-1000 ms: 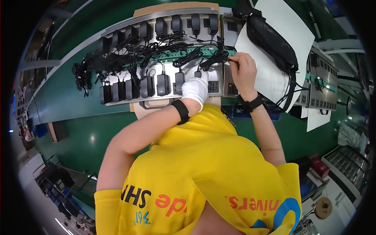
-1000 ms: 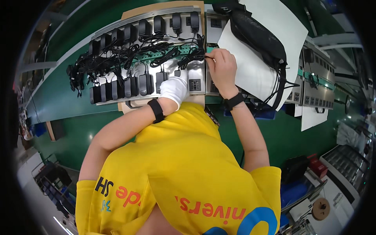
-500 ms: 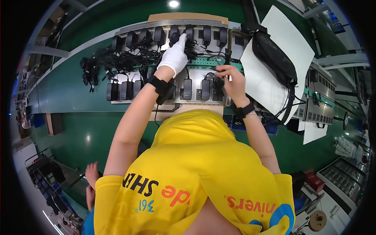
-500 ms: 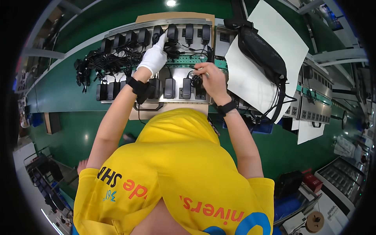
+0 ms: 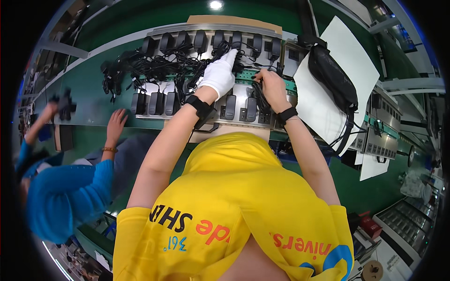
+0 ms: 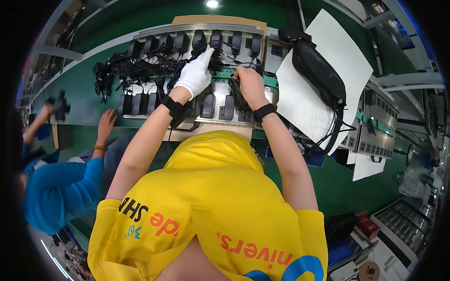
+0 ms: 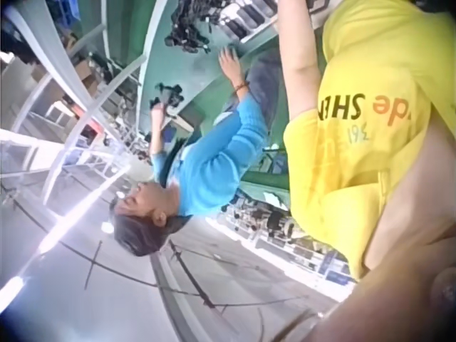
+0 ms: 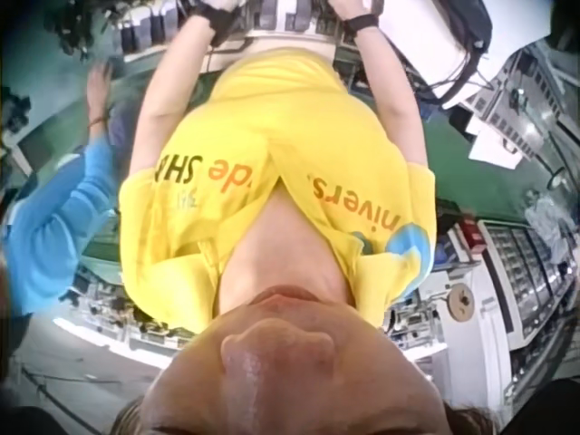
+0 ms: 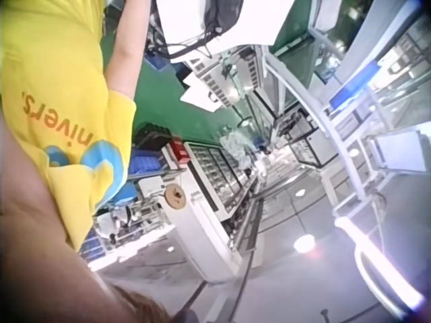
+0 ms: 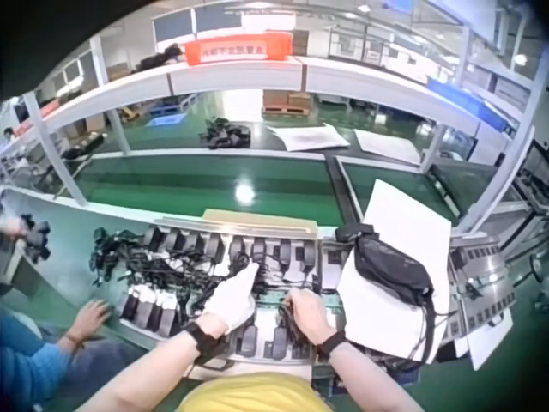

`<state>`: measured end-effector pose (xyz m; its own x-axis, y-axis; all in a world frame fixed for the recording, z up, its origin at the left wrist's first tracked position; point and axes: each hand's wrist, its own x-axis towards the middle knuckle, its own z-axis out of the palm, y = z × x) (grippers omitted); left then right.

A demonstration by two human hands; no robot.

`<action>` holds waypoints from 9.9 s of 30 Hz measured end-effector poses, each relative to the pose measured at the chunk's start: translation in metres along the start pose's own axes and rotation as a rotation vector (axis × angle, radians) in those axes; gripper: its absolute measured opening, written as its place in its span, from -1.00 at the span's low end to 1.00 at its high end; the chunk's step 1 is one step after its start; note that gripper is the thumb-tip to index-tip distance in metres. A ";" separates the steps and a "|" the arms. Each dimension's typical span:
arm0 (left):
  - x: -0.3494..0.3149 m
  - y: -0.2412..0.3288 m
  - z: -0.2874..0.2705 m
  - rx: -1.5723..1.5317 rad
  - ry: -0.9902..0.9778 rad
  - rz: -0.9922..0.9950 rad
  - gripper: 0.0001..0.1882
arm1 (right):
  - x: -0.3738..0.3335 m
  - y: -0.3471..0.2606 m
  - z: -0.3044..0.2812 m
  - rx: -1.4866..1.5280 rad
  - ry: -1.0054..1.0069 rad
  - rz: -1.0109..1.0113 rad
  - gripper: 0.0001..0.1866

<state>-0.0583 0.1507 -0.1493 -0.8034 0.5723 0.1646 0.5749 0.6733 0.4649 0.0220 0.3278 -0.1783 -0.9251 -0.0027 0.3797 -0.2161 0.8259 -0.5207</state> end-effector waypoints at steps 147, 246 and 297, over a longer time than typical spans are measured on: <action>0.031 0.102 0.063 0.079 -0.505 0.629 -0.84 | -0.105 -0.028 -0.124 0.490 0.315 0.534 -0.53; -0.098 -0.348 -0.196 -0.017 0.137 -0.866 -0.40 | -0.088 -0.047 -0.018 -0.241 -0.254 0.781 -0.32; -0.061 -0.281 -0.149 0.483 0.020 -0.593 -0.34 | -0.093 -0.044 0.000 -0.406 -0.152 0.731 -0.57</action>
<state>-0.1938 -0.1428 -0.1607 -0.9987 0.0455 0.0239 0.0466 0.9977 0.0493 0.1175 0.2917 -0.1901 -0.8267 0.5585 -0.0678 0.5542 0.7877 -0.2692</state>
